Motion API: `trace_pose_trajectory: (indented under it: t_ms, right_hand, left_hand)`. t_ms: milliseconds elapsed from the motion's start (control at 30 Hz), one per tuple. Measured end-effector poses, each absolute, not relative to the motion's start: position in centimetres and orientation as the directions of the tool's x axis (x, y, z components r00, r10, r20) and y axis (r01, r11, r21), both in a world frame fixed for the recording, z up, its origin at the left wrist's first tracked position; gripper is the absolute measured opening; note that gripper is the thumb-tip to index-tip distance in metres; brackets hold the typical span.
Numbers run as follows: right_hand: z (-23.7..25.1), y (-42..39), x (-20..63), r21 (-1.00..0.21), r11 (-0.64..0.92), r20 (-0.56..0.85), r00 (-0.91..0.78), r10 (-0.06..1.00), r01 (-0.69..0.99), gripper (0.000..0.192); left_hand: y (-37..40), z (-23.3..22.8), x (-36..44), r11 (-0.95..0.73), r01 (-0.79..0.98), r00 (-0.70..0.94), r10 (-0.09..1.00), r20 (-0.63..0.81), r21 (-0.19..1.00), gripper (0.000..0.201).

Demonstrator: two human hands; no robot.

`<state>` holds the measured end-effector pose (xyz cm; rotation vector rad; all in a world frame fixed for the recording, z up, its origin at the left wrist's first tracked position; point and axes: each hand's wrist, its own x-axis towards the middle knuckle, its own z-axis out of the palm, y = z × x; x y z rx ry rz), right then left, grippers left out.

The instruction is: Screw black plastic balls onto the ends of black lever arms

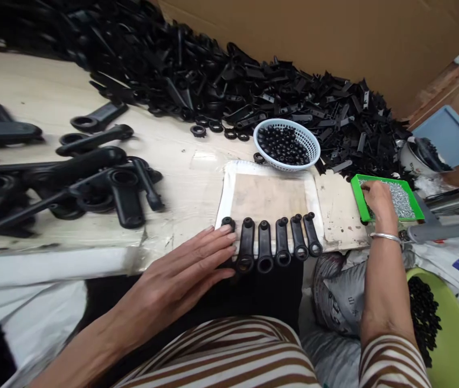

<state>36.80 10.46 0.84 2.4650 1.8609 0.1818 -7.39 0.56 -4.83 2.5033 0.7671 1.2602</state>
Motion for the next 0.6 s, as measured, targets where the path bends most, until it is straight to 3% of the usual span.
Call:
trace_pose_trajectory:
  t_ms: [133, 233, 367, 467, 600]
  right_hand:
    - [1.2, 9.7, 36.5, 0.121, -0.252, 0.101, 0.241, 0.965, 0.960, 0.027]
    - [1.4, 9.1, 36.4, 0.106, -0.255, 0.147, 0.238, 0.960, 0.961, 0.026]
    - [1.6, 8.2, 36.6, 0.056, -0.262, 0.215, 0.244, 0.946, 0.964, 0.027]
    - [1.7, 7.5, 37.0, -0.002, -0.234, 0.238, 0.228, 0.944, 0.972, 0.024]
    - [1.4, 6.9, 37.8, -0.077, -0.210, 0.274, 0.223, 0.935, 0.975, 0.020]
  left_hand:
    - [0.1, -3.1, -7.9, -0.791, 0.366, 0.395, 0.609, 0.688, 0.490, 0.039]
    - [-0.6, -1.9, -8.2, -0.690, 0.362, 0.279, 0.722, 0.633, 0.627, 0.030]
    - [-1.2, -0.8, -7.8, -0.368, 0.215, 0.149, 0.928, 0.342, 0.904, 0.012]
    - [-1.0, -0.2, -6.6, 0.005, -0.095, 0.305, 0.952, 0.025, 0.995, 0.021]
    - [-0.5, 0.0, -4.4, 0.469, -0.340, 0.592, 0.780, -0.202, 0.815, 0.039]
